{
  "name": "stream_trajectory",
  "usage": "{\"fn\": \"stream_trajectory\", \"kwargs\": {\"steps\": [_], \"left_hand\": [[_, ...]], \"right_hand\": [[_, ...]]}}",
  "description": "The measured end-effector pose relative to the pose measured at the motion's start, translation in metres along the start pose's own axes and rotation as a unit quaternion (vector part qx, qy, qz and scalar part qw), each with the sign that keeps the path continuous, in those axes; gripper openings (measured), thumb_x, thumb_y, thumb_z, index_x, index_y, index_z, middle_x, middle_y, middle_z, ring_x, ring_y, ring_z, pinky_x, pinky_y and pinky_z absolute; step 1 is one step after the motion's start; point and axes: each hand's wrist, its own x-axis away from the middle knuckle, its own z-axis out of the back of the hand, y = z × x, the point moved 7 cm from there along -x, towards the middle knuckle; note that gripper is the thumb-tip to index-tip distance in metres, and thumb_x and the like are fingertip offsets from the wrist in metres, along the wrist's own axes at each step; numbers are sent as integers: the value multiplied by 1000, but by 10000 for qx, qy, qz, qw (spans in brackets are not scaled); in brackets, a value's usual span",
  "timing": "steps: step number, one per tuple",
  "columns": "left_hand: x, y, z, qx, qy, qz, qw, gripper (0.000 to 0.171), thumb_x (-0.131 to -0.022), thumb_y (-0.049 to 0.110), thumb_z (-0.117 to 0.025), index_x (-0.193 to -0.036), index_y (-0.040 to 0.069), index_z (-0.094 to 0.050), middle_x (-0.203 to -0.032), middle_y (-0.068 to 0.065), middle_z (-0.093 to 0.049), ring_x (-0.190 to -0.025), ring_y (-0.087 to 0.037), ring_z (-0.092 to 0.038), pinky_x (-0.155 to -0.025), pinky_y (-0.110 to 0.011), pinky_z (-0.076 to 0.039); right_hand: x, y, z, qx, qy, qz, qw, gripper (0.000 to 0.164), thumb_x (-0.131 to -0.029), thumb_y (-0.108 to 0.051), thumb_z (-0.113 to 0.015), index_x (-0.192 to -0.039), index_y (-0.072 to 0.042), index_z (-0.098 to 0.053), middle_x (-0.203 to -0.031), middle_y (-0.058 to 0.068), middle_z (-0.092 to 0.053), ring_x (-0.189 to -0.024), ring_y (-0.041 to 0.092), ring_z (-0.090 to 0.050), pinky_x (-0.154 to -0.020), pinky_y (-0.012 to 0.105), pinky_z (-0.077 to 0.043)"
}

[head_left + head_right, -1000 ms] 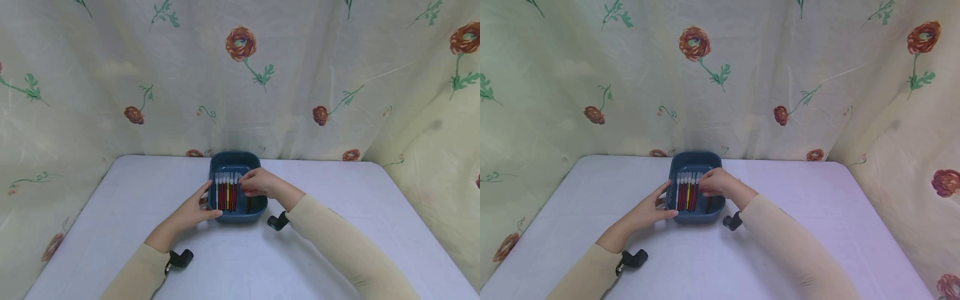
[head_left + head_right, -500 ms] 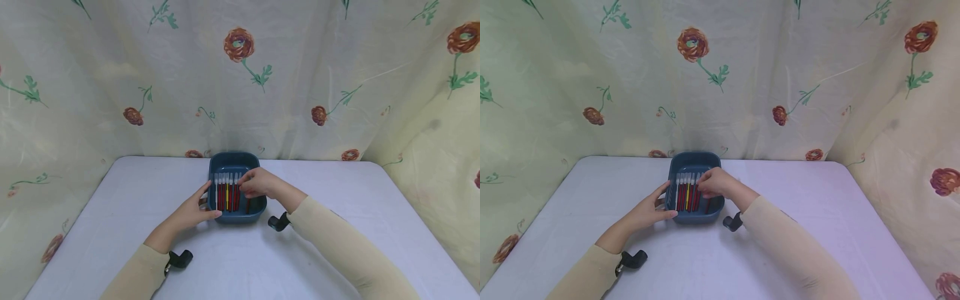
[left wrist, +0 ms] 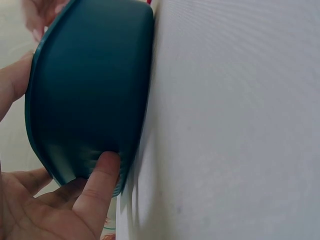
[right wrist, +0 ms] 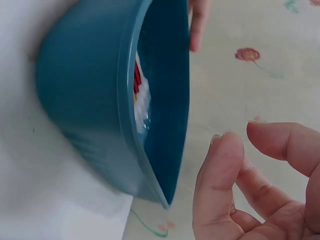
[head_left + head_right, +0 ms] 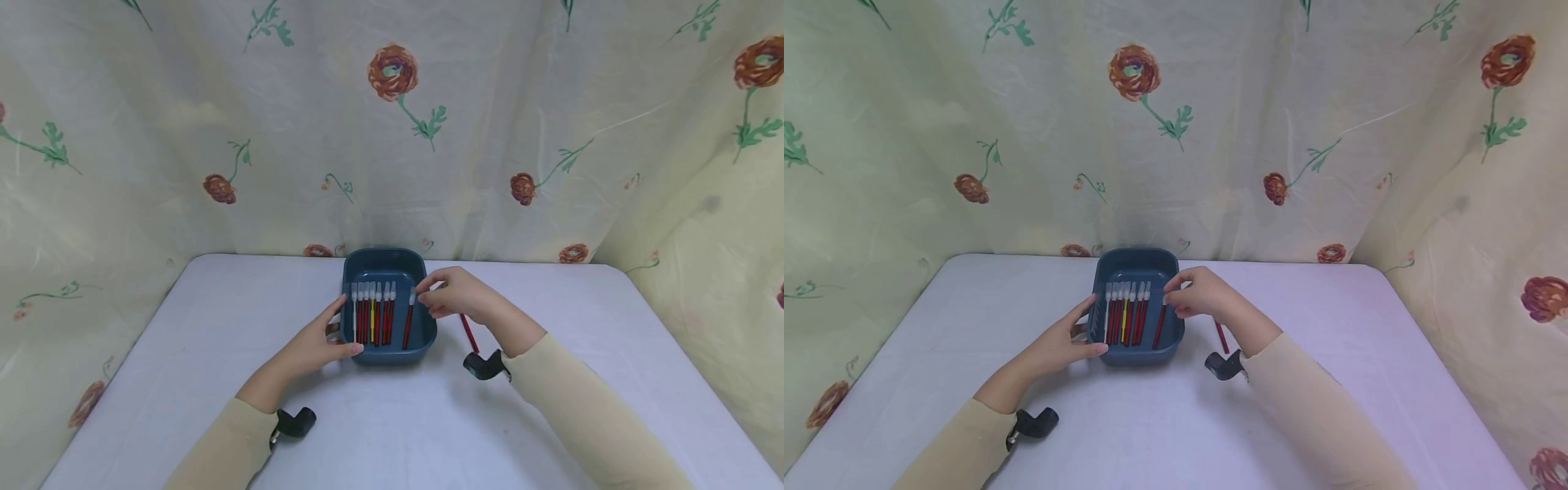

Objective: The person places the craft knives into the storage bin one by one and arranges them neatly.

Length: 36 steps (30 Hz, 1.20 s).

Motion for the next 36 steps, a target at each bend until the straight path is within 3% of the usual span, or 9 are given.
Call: {"fn": "stream_trajectory", "kwargs": {"steps": [11, 16, 22, 31, 36], "left_hand": [[-1, 2, 0, 56, -45, -23, 10000, 105, -82, 34, -85, -162, 28, -17, -161, -13, -32, -141, -38, -41, -104, -52, -46], [0, 2, 1, 93, -26, -47, 9999, 105, -82, 34, -85, -162, 28, -17, -161, -13, -31, -141, -38, -41, -104, -53, -45], [1, 2, 2, 102, -34, -58, 9999, 105, -82, 34, -85, -162, 28, -17, -161, -14, -31, -140, -38, -41, -104, -53, -45], [2, 2, 0, 198, -52, -103, 9997, 104, -83, 30, -84, -162, 27, -17, -164, -12, -24, -140, -39, -41, -104, -51, -46], [1, 2, 0, 180, -32, -63, 9998, 104, -82, 32, -85, -162, 28, -17, -164, -11, -24, -140, -39, -41, -103, -51, -46]], "right_hand": [[21, 25, 31, 16, 143, 32, 9999, 29, -97, -14, -66, -122, 1, -65, -103, 15, -67, -80, 22, -64, -79, 31, -59], [25, 44, 31, -59, 9, -48, 10000, 28, -98, -13, -66, -122, 0, -64, -102, 17, -66, -81, 23, -63, -80, 30, -58], [25, 65, 28, -108, -53, -76, 9999, 33, -98, -13, -65, -126, 3, -61, -115, 24, -64, -88, 26, -63, -85, 34, -58], [23, 90, 32, 146, 162, -156, 9996, 31, -96, -10, -65, -124, 3, -63, -105, 15, -65, -86, 24, -62, -83, 37, -58], [20, 102, 34, 325, 236, -143, 9991, 28, -93, -7, -66, -120, 1, -66, -101, 11, -64, -84, 21, -61, -75, 32, -56]]}}
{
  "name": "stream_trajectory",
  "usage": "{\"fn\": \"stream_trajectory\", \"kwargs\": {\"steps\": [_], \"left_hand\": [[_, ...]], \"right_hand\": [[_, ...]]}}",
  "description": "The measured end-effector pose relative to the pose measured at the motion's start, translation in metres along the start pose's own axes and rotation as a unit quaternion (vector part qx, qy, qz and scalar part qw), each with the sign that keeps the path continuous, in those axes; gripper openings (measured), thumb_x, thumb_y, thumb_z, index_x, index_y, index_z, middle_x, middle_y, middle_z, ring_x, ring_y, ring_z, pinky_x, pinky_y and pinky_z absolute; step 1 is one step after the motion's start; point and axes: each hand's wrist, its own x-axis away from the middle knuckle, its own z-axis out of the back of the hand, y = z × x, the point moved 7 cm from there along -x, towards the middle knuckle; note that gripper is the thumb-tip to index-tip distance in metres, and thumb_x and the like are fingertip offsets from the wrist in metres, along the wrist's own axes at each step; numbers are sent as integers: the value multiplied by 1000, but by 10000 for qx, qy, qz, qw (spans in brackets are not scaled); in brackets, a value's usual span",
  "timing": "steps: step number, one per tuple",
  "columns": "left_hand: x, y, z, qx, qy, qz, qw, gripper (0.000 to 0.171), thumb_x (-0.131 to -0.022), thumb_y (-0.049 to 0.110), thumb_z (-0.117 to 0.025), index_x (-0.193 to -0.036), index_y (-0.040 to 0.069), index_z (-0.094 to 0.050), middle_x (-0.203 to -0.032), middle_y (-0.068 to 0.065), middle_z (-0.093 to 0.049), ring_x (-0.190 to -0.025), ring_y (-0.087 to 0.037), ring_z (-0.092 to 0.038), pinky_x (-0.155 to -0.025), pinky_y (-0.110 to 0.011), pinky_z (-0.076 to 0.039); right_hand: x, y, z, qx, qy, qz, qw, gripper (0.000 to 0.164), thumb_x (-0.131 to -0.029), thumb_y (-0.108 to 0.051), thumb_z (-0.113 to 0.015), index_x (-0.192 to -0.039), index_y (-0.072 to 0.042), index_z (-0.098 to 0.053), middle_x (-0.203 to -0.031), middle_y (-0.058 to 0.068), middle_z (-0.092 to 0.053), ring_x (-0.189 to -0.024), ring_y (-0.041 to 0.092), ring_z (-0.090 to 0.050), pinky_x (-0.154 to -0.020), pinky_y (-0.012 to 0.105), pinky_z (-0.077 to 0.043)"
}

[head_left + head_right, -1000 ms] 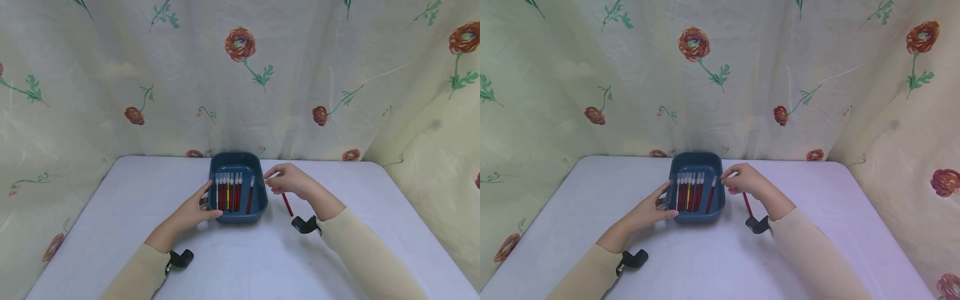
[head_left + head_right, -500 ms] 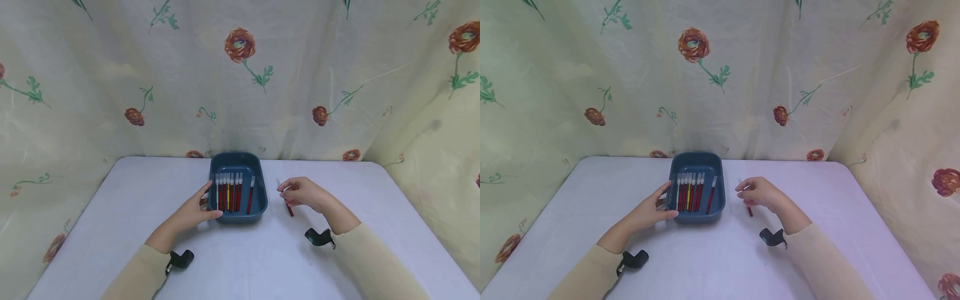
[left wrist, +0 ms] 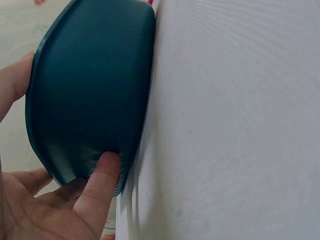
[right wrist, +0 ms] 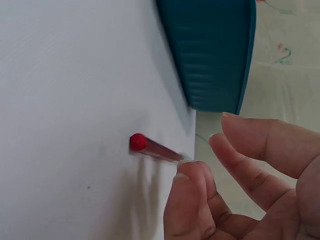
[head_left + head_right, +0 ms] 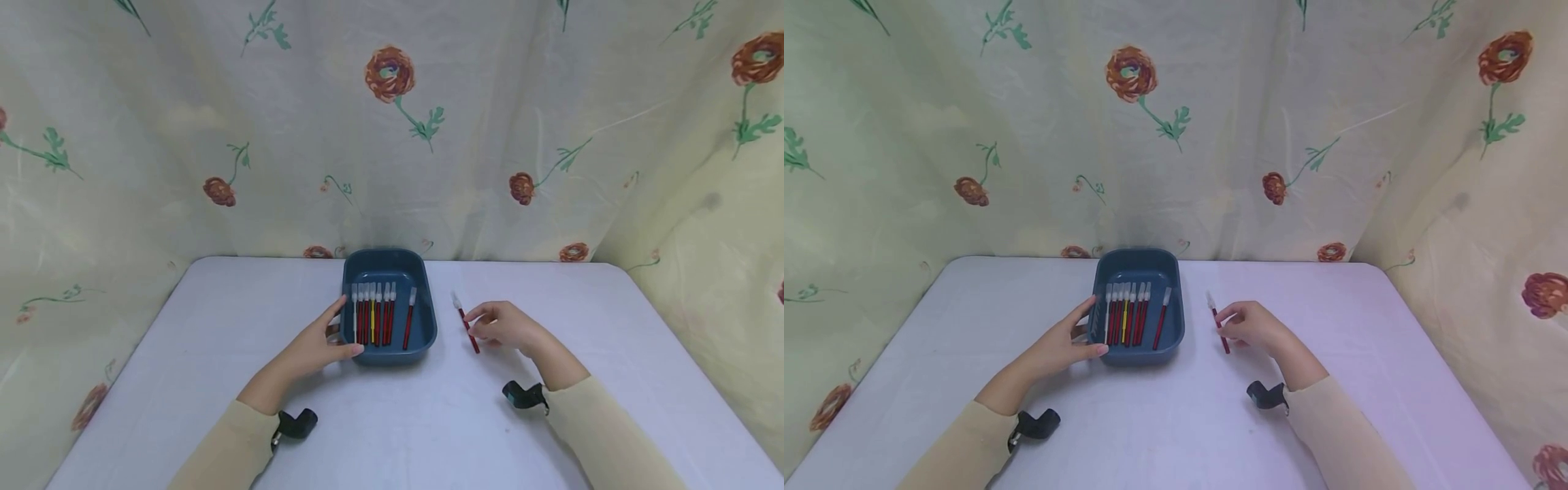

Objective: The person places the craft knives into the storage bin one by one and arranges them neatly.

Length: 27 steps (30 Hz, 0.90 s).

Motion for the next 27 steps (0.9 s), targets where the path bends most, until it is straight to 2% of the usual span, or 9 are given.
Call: {"fn": "stream_trajectory", "kwargs": {"steps": [18, 27], "left_hand": [[0, 0, 1, -126, -15, 32, 9999, 104, -83, 34, -84, -162, 29, -17, -161, -13, -30, -141, -39, -40, -104, -55, -45], [0, -1, 1, -176, 1, 52, 9998, 104, -82, 35, -84, -161, 30, -17, -161, -12, -32, -141, -38, -41, -104, -56, -44]], "right_hand": [[-9, 9, -7, 435, 160, 130, 9988, 26, -88, -2, -72, -113, 0, -69, -86, 6, -59, -69, 17, -53, -61, 28, -47], [-8, 12, -9, 519, 231, -111, 9983, 25, -88, -4, -74, -113, -4, -71, -89, 7, -61, -71, 18, -55, -62, 29, -48]]}}
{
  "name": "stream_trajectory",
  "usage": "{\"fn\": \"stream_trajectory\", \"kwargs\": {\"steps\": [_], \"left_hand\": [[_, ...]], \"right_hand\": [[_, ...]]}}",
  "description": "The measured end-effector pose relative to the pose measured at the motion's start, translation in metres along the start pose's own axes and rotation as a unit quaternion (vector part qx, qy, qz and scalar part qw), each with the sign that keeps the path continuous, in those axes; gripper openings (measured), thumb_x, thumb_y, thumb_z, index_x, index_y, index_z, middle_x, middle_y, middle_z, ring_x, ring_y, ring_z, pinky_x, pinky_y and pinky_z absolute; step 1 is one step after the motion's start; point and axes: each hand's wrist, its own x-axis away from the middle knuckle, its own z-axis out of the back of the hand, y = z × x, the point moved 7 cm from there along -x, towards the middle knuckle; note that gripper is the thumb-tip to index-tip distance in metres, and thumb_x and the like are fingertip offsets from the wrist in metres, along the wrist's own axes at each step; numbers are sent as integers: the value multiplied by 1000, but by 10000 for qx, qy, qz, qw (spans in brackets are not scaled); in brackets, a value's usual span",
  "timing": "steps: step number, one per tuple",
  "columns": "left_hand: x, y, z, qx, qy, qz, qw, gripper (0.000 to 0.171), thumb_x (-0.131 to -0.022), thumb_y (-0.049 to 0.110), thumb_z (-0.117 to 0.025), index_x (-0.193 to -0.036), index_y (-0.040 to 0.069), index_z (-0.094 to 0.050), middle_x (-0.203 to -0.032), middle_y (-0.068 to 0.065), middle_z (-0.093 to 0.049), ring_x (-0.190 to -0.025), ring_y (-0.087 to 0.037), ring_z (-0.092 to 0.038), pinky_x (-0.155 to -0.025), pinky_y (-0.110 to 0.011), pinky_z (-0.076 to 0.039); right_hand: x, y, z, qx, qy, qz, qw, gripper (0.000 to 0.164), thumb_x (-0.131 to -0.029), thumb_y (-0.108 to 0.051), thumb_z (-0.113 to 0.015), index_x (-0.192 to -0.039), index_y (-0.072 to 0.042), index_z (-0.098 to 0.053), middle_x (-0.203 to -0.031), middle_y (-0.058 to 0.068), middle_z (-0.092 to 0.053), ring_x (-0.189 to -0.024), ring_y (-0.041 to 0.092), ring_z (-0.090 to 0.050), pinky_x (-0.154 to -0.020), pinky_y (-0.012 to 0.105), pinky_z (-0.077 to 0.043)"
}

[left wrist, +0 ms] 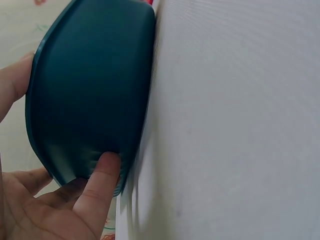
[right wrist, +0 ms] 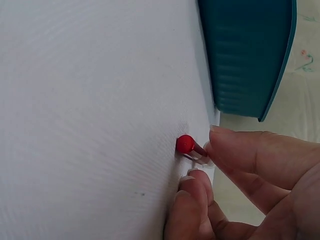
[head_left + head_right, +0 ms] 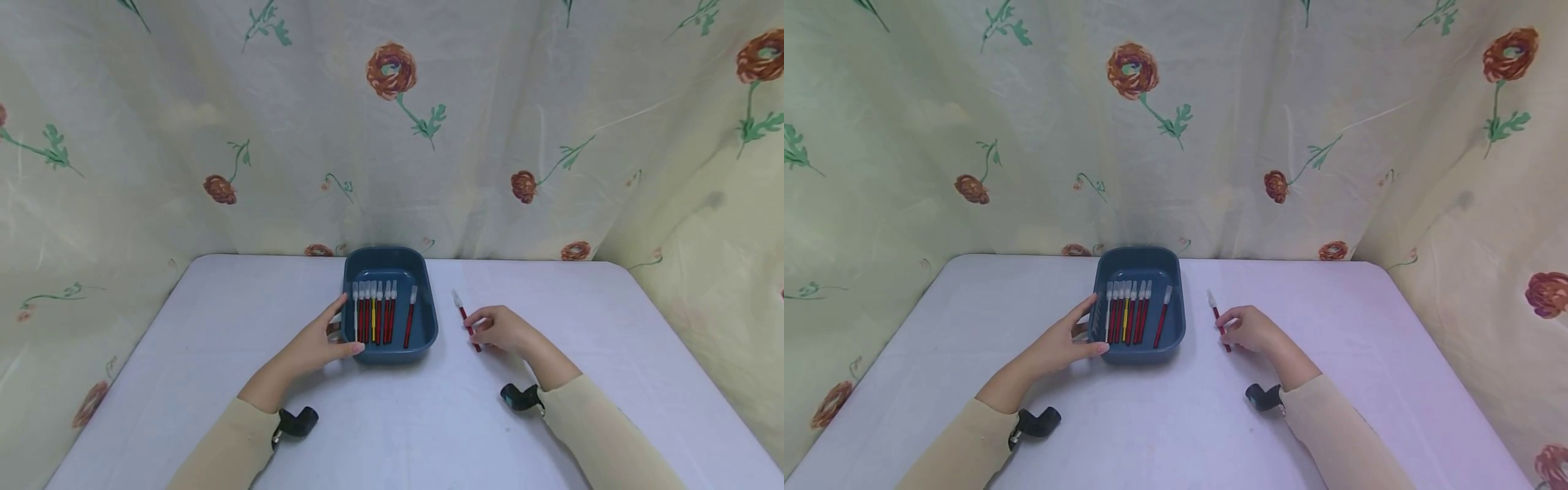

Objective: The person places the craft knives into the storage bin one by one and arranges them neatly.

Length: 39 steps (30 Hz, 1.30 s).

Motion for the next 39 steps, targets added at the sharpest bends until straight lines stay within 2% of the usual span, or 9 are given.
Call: {"fn": "stream_trajectory", "kwargs": {"steps": [5, 13, 18, 32, 39], "left_hand": [[1, 0, 0, 41, -6, -9, 10000, 104, -82, 34, -84, -162, 29, -17, -161, -12, -31, -141, -38, -41, -104, -55, -45], [0, -1, 0, 106, -17, -3, 9999, 104, -82, 34, -84, -161, 30, -17, -161, -13, -31, -141, -38, -40, -103, -54, -45], [-1, -2, -1, 162, -38, -1, 9999, 104, -82, 34, -84, -162, 30, -17, -161, -13, -31, -141, -38, -40, -104, -53, -46], [0, -2, 0, 187, -40, -48, 9998, 104, -83, 33, -84, -162, 29, -17, -161, -13, -31, -141, -38, -40, -103, -52, -46], [-1, -2, 0, 111, -35, -14, 9999, 105, -82, 36, -85, -162, 30, -17, -161, -13, -31, -141, -38, -40, -104, -53, -46]], "right_hand": [[0, 2, 0, 134, 48, -107, 9998, 24, -87, -5, -76, -111, -6, -71, -89, 8, -61, -72, 19, -55, -62, 29, -48], [3, -2, 0, 756, 261, -138, 9967, 24, -85, -3, -75, -108, -8, -70, -86, 8, -65, -70, 20, -59, -64, 30, -48], [4, -3, 0, 865, 311, -224, 9955, 24, -86, -2, -74, -108, -9, -70, -86, 8, -65, -69, 19, -60, -64, 30, -48], [5, -1, 1, 519, 256, -212, 9981, 25, -86, -3, -74, -109, -7, -70, -83, 8, -64, -68, 19, -58, -61, 29, -48], [6, 0, 7, -32, 80, -202, 9998, 29, -88, -5, -70, -117, -3, -67, -83, 8, -65, -68, 18, -57, -62, 29, -50]]}}
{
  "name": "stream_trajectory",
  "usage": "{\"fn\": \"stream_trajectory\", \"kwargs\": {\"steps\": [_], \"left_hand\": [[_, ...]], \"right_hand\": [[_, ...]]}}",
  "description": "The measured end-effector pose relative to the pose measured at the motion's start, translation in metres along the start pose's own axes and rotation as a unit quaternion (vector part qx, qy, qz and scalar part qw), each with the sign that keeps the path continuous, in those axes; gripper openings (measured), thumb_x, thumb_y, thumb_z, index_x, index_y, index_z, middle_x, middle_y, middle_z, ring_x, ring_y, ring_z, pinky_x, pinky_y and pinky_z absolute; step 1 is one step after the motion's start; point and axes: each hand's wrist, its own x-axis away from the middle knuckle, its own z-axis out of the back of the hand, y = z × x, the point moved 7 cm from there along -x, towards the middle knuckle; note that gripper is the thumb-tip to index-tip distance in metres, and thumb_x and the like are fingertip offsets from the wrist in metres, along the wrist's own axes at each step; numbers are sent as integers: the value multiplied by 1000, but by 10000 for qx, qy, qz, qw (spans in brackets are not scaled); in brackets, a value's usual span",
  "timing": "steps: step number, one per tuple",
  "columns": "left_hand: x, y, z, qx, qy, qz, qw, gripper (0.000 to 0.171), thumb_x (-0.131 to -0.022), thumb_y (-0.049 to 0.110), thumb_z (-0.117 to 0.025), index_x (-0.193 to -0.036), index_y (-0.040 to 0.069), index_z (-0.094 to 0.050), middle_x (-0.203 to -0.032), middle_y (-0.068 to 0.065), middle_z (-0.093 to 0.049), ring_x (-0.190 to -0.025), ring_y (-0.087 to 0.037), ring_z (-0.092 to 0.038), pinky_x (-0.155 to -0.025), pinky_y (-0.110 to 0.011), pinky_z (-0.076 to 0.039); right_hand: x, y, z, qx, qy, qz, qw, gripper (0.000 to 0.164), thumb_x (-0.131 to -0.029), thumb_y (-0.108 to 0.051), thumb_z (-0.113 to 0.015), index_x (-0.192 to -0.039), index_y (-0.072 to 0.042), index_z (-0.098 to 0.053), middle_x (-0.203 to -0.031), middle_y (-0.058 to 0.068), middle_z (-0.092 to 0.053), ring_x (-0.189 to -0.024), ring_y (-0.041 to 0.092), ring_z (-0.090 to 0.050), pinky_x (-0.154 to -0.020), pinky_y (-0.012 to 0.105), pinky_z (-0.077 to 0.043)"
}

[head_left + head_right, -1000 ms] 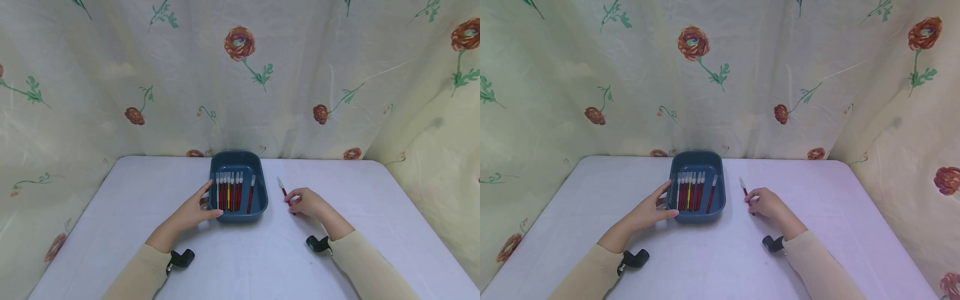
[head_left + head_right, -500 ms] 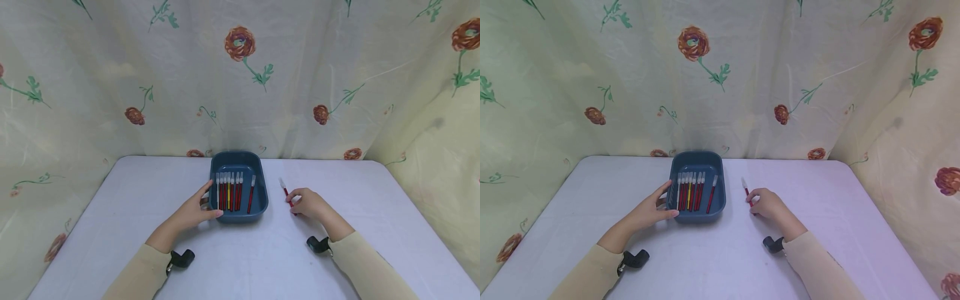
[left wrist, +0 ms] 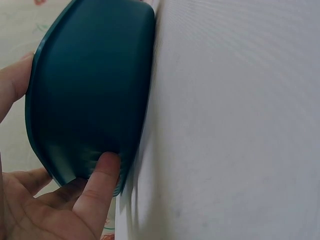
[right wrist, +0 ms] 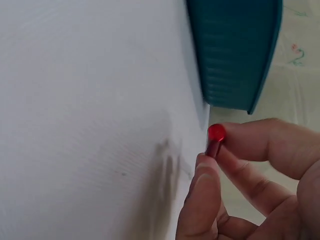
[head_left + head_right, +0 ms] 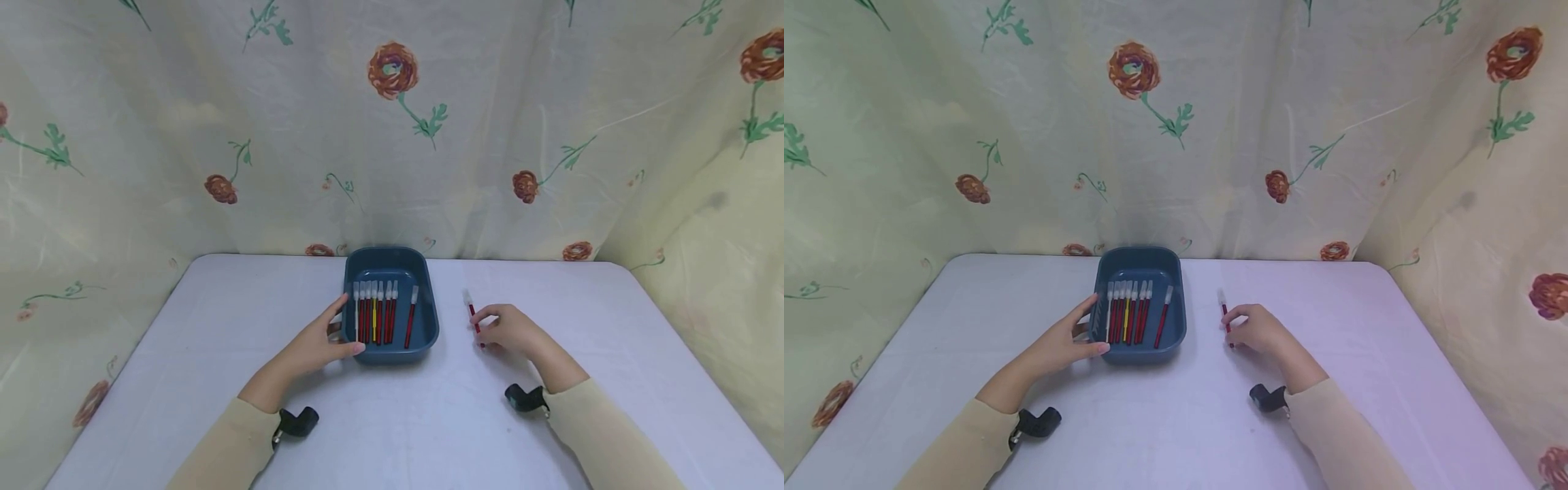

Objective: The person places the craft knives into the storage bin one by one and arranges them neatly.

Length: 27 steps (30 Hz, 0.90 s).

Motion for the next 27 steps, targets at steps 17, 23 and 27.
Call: {"fn": "stream_trajectory", "kwargs": {"steps": [17, 23, 27], "left_hand": [[1, 1, 1, 18, -3, -3, 10000, 103, -83, 34, -84, -162, 30, -17, -161, -13, -30, -141, -39, -40, -103, -54, -46], [2, 3, 1, -25, -7, -40, 10000, 103, -83, 33, -84, -162, 28, -17, -163, -11, -28, -141, -39, -40, -103, -55, -45], [1, 4, 1, -66, -2, -53, 10000, 103, -83, 32, -84, -162, 27, -17, -163, -11, -26, -141, -40, -41, -103, -55, -45]], "right_hand": [[7, -21, 15, -1016, -232, 125, 9945, 40, -92, -8, -68, -129, 3, -59, -98, 19, -71, -84, 27, -62, -73, 31, -54], [8, -33, 14, -1120, -386, 140, 9929, 40, -93, -8, -67, -131, 3, -58, -110, 23, -69, -90, 25, -64, -80, 29, -56], [8, -42, 13, -1200, -523, 111, 9913, 41, -94, -9, -66, -132, 1, -57, -117, 23, -67, -98, 29, -65, -88, 32, -56]]}}
